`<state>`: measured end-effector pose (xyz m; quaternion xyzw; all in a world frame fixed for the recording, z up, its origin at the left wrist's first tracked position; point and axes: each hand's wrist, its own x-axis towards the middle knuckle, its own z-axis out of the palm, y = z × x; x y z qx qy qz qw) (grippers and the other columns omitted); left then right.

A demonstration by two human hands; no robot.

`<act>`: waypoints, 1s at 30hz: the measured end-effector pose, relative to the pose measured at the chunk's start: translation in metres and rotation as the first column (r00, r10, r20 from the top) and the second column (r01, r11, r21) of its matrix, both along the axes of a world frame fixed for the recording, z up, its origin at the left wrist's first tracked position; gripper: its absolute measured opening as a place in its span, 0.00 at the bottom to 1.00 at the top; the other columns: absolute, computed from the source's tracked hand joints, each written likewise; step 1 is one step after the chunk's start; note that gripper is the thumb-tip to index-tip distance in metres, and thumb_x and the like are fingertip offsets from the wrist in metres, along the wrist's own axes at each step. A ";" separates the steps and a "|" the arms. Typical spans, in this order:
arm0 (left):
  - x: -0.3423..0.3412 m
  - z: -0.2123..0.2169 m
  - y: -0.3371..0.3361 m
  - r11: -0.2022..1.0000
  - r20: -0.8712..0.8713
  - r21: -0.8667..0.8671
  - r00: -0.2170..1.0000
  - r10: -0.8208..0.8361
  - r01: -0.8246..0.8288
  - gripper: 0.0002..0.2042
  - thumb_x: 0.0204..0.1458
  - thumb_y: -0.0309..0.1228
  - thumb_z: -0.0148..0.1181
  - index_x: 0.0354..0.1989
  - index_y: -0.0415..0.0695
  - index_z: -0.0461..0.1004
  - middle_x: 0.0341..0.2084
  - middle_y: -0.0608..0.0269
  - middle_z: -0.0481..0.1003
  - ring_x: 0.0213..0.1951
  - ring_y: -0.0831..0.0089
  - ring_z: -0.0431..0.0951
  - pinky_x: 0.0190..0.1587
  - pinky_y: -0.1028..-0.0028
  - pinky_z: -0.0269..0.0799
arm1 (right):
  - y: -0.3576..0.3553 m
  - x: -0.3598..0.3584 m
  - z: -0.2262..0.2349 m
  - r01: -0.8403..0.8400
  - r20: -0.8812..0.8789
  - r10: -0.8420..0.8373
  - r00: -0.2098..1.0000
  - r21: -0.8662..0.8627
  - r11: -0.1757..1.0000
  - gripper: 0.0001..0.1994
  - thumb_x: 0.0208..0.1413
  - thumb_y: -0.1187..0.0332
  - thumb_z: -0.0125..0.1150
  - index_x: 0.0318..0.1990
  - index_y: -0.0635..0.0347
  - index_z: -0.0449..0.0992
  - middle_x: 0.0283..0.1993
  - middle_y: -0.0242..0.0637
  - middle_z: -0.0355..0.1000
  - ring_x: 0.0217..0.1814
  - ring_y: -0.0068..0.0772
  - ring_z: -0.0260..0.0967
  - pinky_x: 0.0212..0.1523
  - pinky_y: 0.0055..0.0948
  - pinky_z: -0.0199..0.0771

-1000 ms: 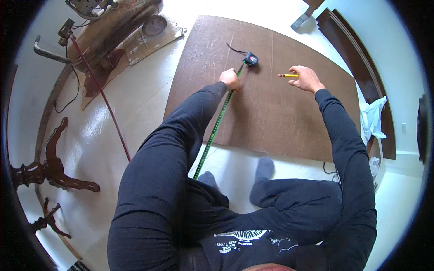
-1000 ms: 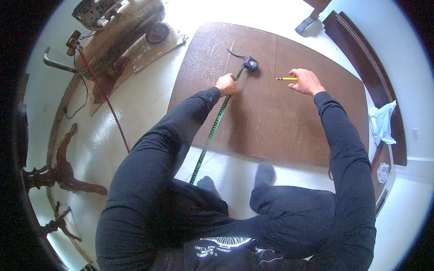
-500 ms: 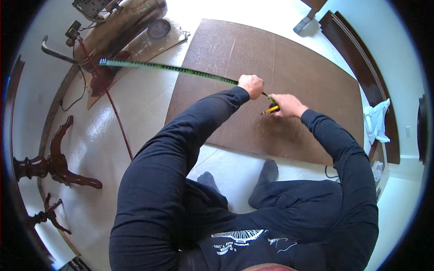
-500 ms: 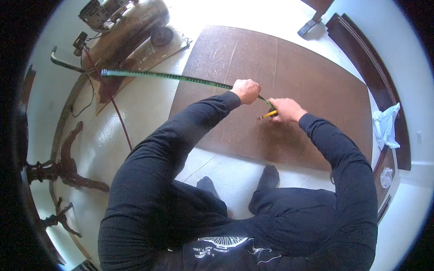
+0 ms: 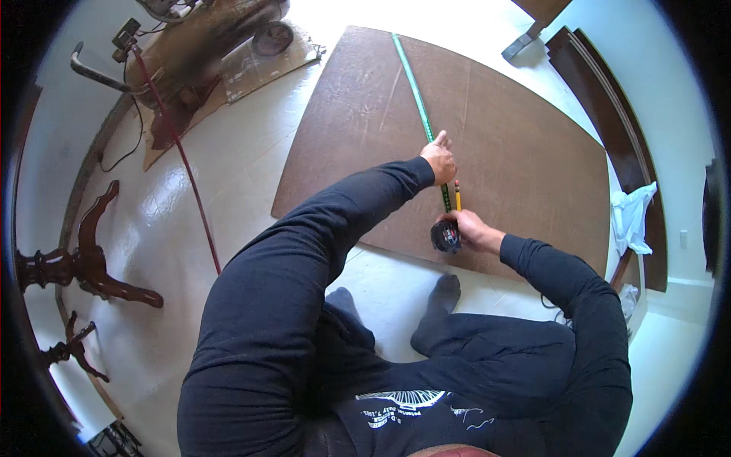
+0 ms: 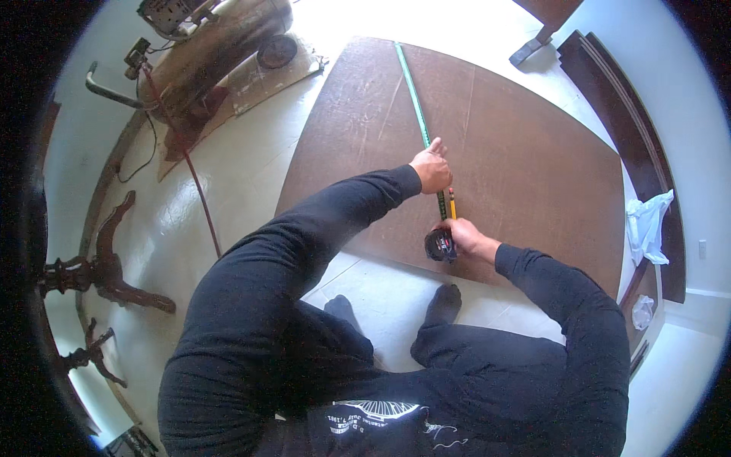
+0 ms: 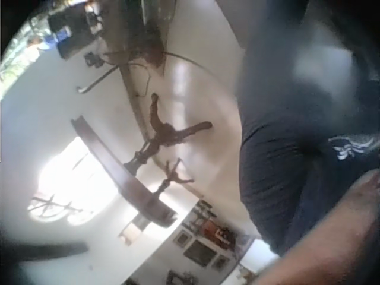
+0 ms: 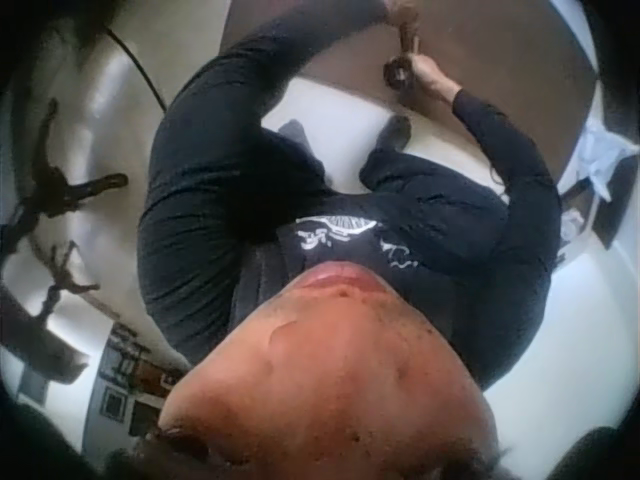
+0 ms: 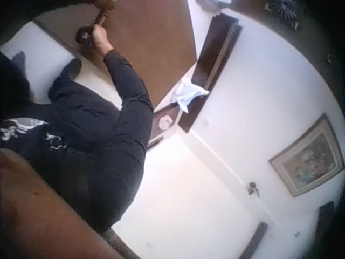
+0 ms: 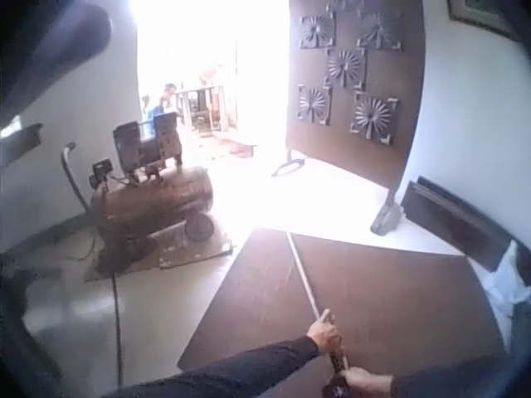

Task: Measuring a large wood panel on the floor using a measuring tape and marking it with a pencil.

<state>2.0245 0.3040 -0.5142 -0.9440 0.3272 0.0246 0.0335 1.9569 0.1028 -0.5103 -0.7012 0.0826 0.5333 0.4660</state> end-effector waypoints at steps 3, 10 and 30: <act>-0.003 -0.007 -0.020 0.998 -0.058 -0.021 0.997 -0.055 0.054 0.12 0.56 0.39 0.56 0.40 0.54 0.85 0.49 0.57 0.83 0.68 0.43 0.67 0.73 0.35 0.40 | -0.008 -0.014 0.011 0.128 -0.095 -0.130 0.987 -0.028 0.991 0.18 0.72 0.56 0.46 0.45 0.57 0.81 0.29 0.29 0.77 0.20 0.23 0.69 0.19 0.24 0.64; -0.001 -0.002 -0.044 0.951 -0.024 -0.190 0.967 -0.254 0.245 0.11 0.57 0.38 0.56 0.42 0.58 0.84 0.44 0.70 0.79 0.61 0.56 0.68 0.69 0.44 0.52 | -0.024 -0.037 0.036 0.474 -0.287 -0.448 0.847 0.023 0.880 0.20 0.75 0.53 0.42 0.46 0.56 0.79 0.23 0.25 0.71 0.11 0.20 0.53 0.12 0.25 0.53; -0.015 -0.039 0.004 0.835 -0.315 -0.488 0.943 0.103 -0.254 0.47 0.47 0.51 0.71 0.75 0.45 0.59 0.76 0.47 0.53 0.75 0.48 0.54 0.73 0.49 0.52 | -0.022 -0.136 -0.013 0.241 -0.381 -0.237 0.894 -0.040 0.970 0.20 0.73 0.48 0.49 0.40 0.56 0.73 0.22 0.24 0.62 0.19 0.20 0.48 0.22 0.29 0.49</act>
